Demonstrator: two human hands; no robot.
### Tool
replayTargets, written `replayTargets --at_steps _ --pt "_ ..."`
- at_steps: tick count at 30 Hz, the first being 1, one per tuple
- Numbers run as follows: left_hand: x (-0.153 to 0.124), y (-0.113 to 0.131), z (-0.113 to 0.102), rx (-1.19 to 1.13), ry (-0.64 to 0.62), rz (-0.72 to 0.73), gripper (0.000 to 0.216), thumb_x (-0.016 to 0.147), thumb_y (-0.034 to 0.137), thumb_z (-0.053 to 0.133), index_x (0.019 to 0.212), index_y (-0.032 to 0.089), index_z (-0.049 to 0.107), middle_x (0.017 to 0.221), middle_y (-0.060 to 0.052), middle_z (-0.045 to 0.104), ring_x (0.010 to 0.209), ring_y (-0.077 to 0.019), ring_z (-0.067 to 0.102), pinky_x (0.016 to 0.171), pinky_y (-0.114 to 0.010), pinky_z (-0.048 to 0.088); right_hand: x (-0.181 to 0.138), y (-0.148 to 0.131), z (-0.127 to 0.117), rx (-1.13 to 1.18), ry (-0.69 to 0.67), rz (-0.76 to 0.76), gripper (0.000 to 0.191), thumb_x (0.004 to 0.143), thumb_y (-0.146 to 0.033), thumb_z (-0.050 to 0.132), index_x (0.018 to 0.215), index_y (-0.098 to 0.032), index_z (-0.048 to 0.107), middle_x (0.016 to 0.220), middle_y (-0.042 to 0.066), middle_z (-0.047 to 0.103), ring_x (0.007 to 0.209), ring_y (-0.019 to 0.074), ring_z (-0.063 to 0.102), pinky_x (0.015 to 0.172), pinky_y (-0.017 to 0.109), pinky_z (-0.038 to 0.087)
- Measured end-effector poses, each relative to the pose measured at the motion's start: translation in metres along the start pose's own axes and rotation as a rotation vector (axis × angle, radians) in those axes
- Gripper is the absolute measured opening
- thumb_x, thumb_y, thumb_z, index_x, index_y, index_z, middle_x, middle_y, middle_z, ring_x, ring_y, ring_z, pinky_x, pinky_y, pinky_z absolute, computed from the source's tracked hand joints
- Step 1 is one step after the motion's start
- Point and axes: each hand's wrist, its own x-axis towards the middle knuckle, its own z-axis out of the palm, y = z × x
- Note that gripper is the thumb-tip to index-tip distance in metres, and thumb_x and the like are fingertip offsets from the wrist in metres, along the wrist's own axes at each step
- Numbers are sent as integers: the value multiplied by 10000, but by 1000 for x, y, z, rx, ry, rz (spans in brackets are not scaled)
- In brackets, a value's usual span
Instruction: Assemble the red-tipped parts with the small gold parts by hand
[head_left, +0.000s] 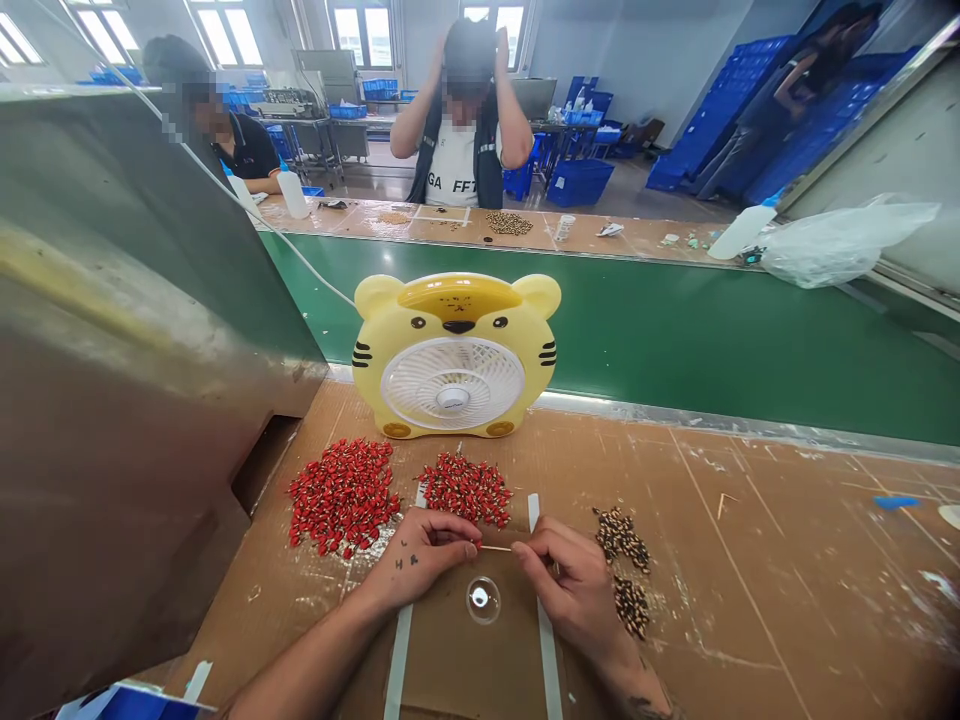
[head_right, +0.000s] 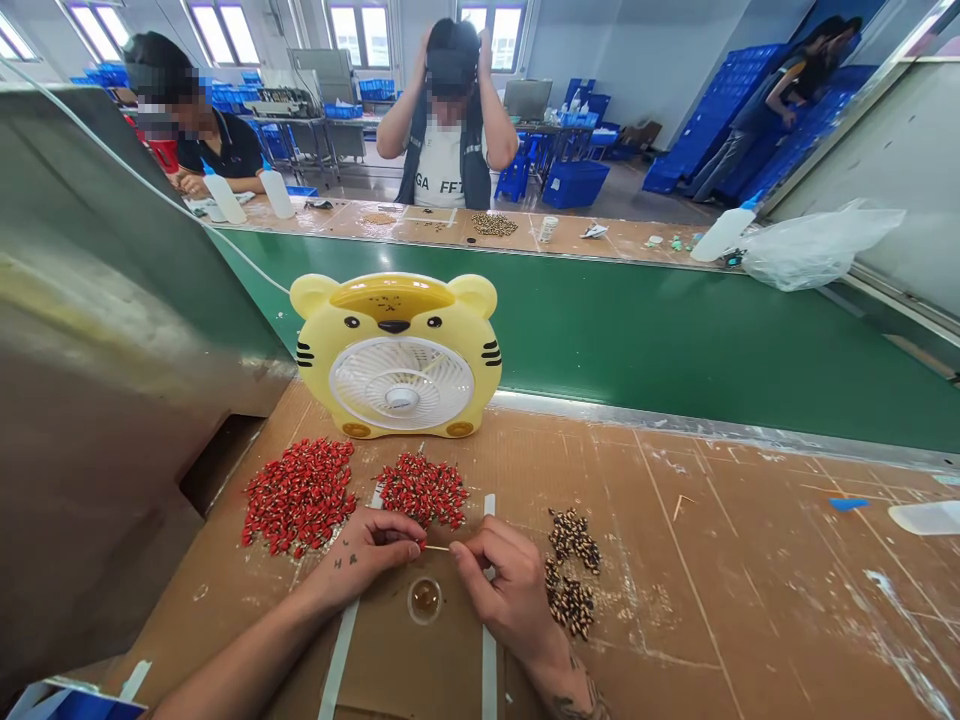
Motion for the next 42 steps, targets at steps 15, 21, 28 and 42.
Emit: replayTargets --at_steps 15,21,28,42 --pt "2 -4 -5 -144 -19 -39 177 661 245 796 798 139 757 689 -14 711 629 -120 610 635 -213 435 9 16 -19 -113 -368 -75 431 955 -410 527 586 -186 521 578 -12 482 565 132 465 547 254 309" --pt "4 -10 -9 -167 -46 -40 211 698 286 798 848 145 751 701 -23 735 649 -123 629 645 -206 440 13 34 -88 -445 -234 279 124 906 -220 571 915 -218 695 868 38 679 840 213 596 768 320 436" --pt "7 -13 -10 -214 -75 -34 269 673 324 820 850 136 746 703 -32 735 647 -127 629 646 -211 457 -9 19 -93 -582 -507 278 134 875 -153 609 832 -225 713 855 35 670 874 226 587 742 317 447" --pt "8 -17 -8 -219 -72 43 319 649 347 827 842 113 728 662 -27 689 594 -121 594 616 -231 479 -8 14 -62 -634 -345 181 210 763 -2 544 726 -179 651 774 36 651 787 202 587 700 280 447"
